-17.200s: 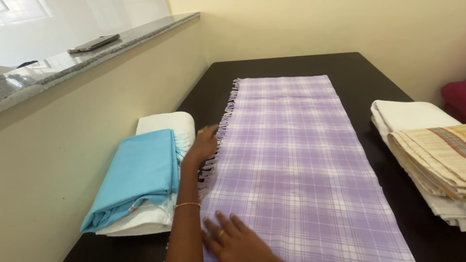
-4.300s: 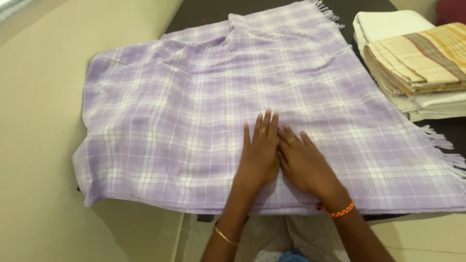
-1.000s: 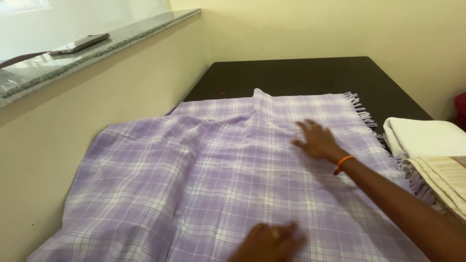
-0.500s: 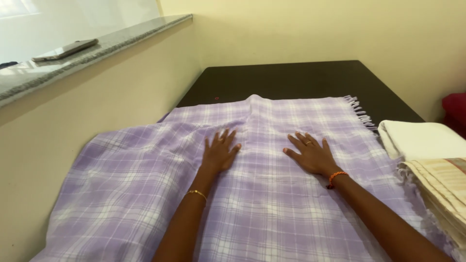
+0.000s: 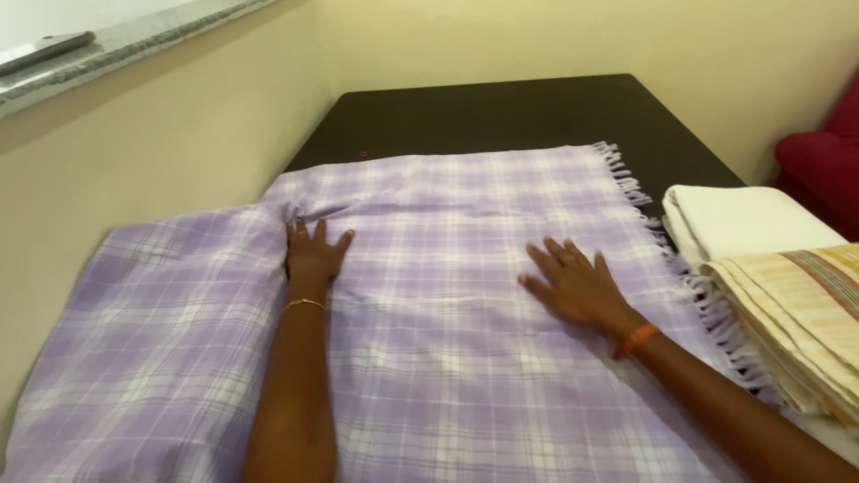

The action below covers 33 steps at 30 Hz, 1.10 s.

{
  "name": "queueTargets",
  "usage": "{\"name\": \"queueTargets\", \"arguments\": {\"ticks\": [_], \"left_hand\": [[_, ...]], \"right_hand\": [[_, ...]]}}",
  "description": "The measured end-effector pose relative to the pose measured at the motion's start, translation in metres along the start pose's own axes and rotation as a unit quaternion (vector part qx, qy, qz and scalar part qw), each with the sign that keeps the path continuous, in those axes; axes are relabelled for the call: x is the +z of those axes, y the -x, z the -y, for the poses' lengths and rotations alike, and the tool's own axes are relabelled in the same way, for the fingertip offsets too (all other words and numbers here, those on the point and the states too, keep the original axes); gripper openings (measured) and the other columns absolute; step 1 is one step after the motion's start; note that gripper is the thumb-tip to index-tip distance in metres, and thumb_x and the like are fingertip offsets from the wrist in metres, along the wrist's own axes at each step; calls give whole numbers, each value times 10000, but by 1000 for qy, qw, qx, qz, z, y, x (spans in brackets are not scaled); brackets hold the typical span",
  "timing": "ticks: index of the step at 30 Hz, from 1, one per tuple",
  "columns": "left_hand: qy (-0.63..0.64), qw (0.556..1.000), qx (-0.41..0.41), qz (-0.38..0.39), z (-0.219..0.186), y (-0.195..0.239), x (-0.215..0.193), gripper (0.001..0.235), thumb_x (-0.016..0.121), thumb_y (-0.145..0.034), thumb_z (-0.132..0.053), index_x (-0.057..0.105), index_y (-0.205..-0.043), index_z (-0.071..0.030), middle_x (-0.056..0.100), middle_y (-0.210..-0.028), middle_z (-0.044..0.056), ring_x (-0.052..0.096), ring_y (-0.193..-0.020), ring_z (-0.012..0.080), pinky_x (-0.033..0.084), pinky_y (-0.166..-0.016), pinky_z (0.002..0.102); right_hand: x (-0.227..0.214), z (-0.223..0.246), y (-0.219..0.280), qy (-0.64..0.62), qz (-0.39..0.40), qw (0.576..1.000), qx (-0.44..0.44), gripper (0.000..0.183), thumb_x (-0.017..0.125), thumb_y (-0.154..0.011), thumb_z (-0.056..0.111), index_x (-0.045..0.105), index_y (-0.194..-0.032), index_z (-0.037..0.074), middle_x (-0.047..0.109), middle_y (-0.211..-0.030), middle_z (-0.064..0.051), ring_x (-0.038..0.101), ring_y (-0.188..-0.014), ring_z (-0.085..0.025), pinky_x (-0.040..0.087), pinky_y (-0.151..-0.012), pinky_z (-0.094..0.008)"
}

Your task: The person unfolds a purple checkered cloth on a dark table and smooths it out with both hands. They repeatedly fold and unfold the cloth, adjusting its position and flattening the fabric to remove wrinkles.

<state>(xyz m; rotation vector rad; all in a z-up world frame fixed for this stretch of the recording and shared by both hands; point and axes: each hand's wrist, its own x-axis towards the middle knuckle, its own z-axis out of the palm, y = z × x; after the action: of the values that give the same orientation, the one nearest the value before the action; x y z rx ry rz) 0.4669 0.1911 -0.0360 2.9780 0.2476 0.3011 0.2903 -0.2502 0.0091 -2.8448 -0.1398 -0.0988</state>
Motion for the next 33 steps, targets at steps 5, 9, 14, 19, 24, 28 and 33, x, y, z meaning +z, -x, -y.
{"name": "queueTargets", "arguments": {"ticks": [5, 9, 14, 19, 24, 28, 33], "left_hand": [[-193, 967, 134, -95, -10, 0, 1, 705, 363, -1034, -442, 165, -1633, -127, 56, -1723, 115, 42, -1574, 302, -7, -1224, 637], [-132, 966, 214, -65, -79, 75, -31, 801, 399, -1005, -488, 111, -1642, -98, 38, -1732, 136, 41, -1583, 318, 0, -1203, 648], [70, 955, 287, -9, -158, 185, -57, 811, 327, -1001, -686, 174, -1650, -223, 82, -1733, 85, 57, -1585, 348, -15, -1230, 637], [85, 961, 255, 66, -147, 243, -72, 810, 303, -928, -757, 287, -1606, -316, 192, -1701, 30, 128, -1575, 289, 24, -1255, 585], [82, 965, 249, 27, -89, 220, -59, 817, 292, -952, -779, 376, -1581, -265, 254, -1695, 71, 180, -1566, 306, 88, -1267, 530], [103, 979, 174, 9, -73, 224, -72, 806, 345, -919, -766, 399, -1572, -296, 267, -1688, 35, 196, -1566, 252, 92, -1266, 519], [95, 986, 139, 15, -76, 213, -67, 777, 371, -917, -760, 382, -1569, -339, 253, -1687, -5, 173, -1567, 229, 72, -1263, 524]], "right_hand": [[-19, 0, 80, 73, 73, 994, -25, 766, 266, -955, 718, 229, -1615, 331, 133, -1707, -16, 48, -1574, -257, 19, -1233, -564], [-7, -5, 77, 42, -1, 996, -79, 733, 264, -968, 690, 273, -1600, 319, 183, -1692, -5, 90, -1574, -241, 37, -1245, -528], [-1, -3, 57, 43, -22, 993, -104, 724, 273, -971, 693, 307, -1594, 325, 211, -1701, 7, 143, -1571, -247, 72, -1241, -552], [-3, -9, 75, 26, -31, 995, -92, 721, 297, -972, 701, 348, -1583, 322, 254, -1689, -9, 167, -1570, -255, 89, -1243, -560], [-15, -50, 85, 10, -52, 997, -53, 738, 331, -964, 705, 380, -1574, 293, 296, -1678, -14, 210, -1565, -255, 134, -1247, -526], [-19, -65, 81, 11, -66, 997, -31, 741, 344, -973, 695, 393, -1577, 268, 288, -1681, -38, 220, -1556, -269, 135, -1254, -509], [-19, -65, 66, 33, -76, 996, -16, 737, 346, -980, 696, 402, -1578, 269, 288, -1687, -33, 214, -1560, -281, 143, -1254, -515]]}}
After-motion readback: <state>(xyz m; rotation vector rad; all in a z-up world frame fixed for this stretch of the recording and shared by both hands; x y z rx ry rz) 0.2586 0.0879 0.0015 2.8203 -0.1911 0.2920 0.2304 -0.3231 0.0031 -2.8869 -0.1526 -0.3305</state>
